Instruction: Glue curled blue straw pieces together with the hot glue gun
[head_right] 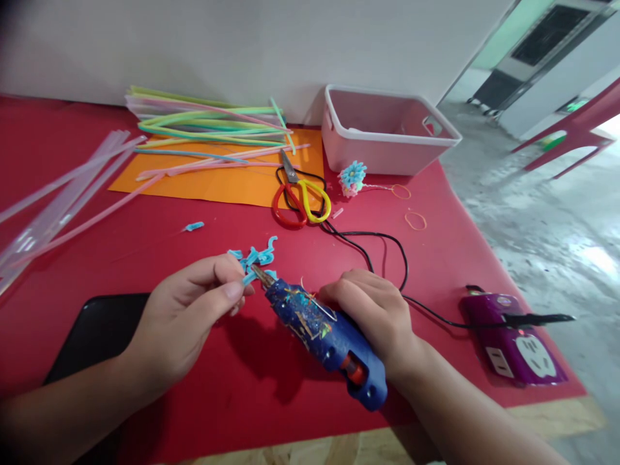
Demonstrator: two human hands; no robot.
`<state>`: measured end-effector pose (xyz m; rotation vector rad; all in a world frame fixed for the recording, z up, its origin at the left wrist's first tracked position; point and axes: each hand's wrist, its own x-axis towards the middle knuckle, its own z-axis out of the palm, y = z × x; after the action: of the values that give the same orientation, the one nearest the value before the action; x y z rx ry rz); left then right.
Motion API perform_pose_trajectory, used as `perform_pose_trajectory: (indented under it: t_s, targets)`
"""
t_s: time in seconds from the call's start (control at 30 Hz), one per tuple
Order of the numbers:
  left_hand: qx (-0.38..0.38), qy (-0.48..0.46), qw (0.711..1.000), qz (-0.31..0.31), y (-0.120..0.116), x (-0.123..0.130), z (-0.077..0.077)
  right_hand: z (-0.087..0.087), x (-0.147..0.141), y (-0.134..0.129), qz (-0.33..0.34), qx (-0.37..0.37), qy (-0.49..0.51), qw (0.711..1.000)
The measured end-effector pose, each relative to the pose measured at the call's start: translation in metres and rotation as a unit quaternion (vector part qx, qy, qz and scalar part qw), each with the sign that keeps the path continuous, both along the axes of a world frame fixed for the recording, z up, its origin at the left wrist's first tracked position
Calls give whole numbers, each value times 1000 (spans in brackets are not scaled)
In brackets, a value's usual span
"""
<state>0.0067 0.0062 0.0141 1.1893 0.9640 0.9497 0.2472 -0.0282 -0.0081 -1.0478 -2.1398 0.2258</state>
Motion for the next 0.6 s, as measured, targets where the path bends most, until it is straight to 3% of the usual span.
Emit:
perform_pose_trajectory:
  t_s: [0.23, 0.43, 0.6]
  targets:
    - [-7, 8, 1000, -2, -1, 0, -1, 11, -2, 4, 16, 27, -52, 998]
    - [-9, 10, 1000, 5, -1, 1, 2, 11, -3, 3, 19, 25, -40, 999]
    - [11, -12, 1000, 9, 1, 4, 0, 12, -7, -2, -39, 17, 7, 999]
